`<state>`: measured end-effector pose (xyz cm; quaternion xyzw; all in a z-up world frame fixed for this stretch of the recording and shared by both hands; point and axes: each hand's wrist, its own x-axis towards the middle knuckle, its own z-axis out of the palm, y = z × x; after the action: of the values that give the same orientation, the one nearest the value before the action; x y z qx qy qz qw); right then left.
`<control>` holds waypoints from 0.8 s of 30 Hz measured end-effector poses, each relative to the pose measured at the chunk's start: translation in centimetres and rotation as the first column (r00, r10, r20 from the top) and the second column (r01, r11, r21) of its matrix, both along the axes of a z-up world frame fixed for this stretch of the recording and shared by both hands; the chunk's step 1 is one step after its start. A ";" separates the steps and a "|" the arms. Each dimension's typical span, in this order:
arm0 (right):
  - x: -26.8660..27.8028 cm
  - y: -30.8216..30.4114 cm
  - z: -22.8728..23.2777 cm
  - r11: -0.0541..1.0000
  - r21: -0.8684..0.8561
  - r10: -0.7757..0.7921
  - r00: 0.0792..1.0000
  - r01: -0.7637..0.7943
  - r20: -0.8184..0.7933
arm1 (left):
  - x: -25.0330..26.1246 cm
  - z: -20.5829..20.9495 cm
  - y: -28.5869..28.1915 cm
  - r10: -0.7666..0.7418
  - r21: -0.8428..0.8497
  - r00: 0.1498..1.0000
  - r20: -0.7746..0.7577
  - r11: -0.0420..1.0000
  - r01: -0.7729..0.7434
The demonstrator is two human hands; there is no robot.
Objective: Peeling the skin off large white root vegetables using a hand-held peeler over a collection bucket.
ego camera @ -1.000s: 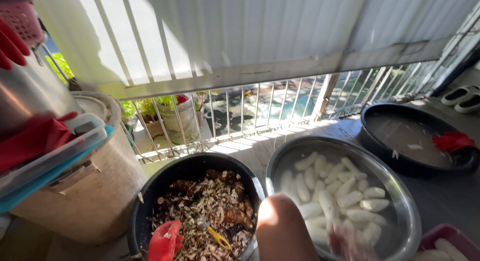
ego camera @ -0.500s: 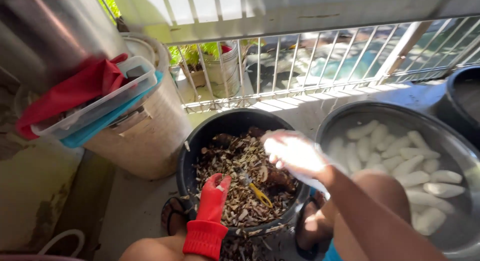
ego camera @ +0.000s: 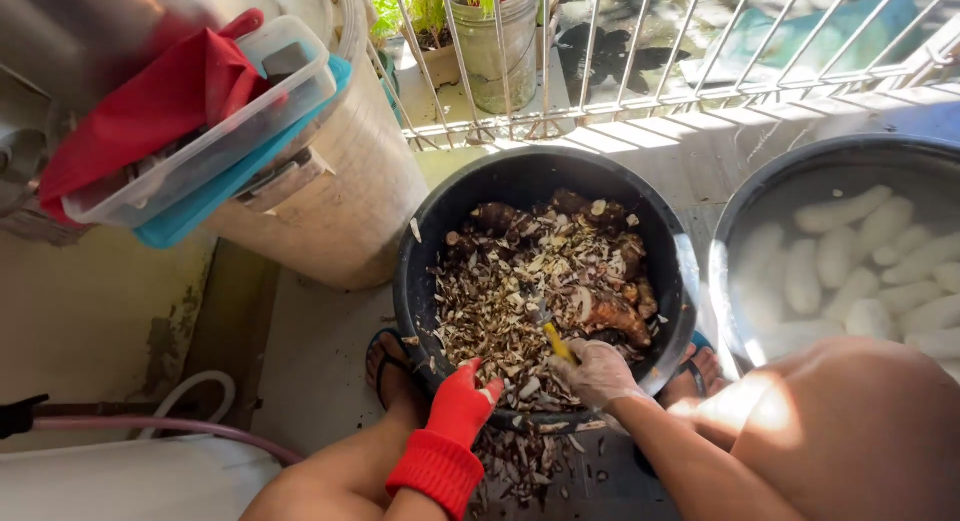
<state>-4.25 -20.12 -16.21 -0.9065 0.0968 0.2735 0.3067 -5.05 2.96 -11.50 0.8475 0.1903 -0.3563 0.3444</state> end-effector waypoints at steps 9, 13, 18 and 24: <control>0.9 -3.0 -4.1 0.986 -0.144 0.079 0.995 -0.088 -0.067 | 1.5 6.4 -4.2 0.091 -0.119 0.996 0.012 0.989 -0.089; 1.0 -2.9 -1.9 0.978 -0.189 0.054 0.985 -0.085 -0.162 | 3.2 7.8 -7.8 0.167 -0.223 0.986 0.014 0.962 -0.159; -0.1 -3.2 -6.8 0.971 -0.171 0.142 0.981 -0.164 -0.132 | 6.6 -2.7 -13.2 -0.128 -0.083 0.939 0.318 0.983 0.162; -2.6 -3.0 -18.9 0.964 -0.197 0.217 0.957 -0.179 0.192 | 9.1 -10.8 -20.6 -0.863 0.589 0.357 0.357 0.504 0.632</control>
<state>-6.86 -23.12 -35.11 -0.9592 -0.0040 0.1950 0.2044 4.04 -17.66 -22.34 0.9471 -0.2893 -0.1372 0.0221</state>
